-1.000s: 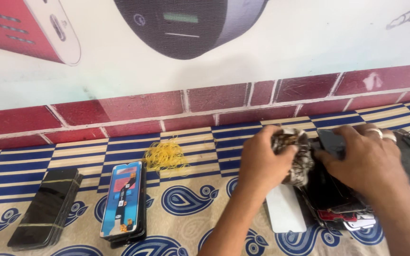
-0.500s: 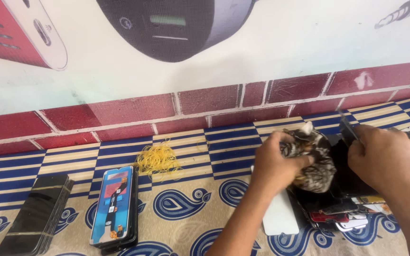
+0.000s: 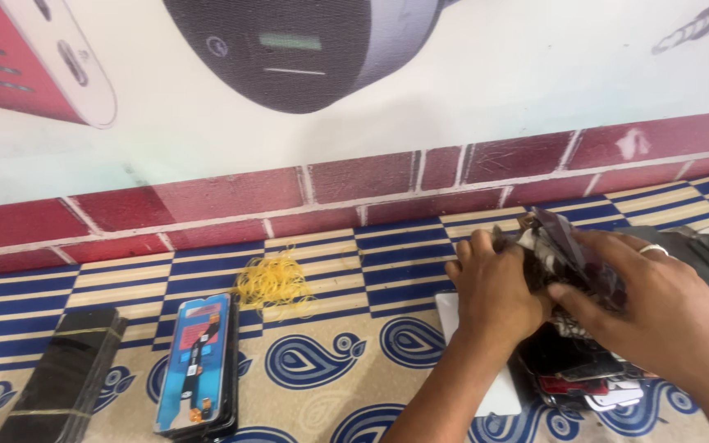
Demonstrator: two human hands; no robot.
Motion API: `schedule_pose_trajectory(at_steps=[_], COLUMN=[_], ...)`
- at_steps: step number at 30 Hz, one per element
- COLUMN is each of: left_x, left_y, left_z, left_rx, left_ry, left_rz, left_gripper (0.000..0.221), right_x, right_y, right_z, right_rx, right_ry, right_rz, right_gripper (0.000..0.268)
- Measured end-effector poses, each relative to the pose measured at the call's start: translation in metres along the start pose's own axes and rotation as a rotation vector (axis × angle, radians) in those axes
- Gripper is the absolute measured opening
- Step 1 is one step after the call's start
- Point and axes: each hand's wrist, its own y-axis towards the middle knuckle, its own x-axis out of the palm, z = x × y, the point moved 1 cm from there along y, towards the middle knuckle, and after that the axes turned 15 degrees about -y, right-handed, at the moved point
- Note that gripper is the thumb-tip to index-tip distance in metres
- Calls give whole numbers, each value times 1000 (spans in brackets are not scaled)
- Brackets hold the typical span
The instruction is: The person wipes the surfaces of multiple smartphone screens using a patterned cloth. They handle the devices one by one, picking them up from a pile, wiping the front and back, and placing them back down. The task involves repetitive cleaning motions on various phone units.
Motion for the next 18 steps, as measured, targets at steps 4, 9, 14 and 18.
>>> schedule_pose_trajectory(at_steps=[4, 9, 14, 18], left_x=[-18, -60, -105, -168], left_y=[4, -10, -23, -36], left_z=[5, -2, 0, -23], left_rx=[-10, 157, 94, -72], left_ry=[-22, -185, -201, -62], left_rz=[-26, 99, 23, 89], left_gripper=[46, 36, 34, 34], right_x=[6, -1, -15, -19], right_y=[-4, 2, -1, 2], right_z=[7, -4, -54, -103], right_rx=[-68, -112, -202, -369], right_ry=[58, 90, 239, 360], right_rz=[12, 203, 218, 152], right_gripper=[69, 61, 40, 44])
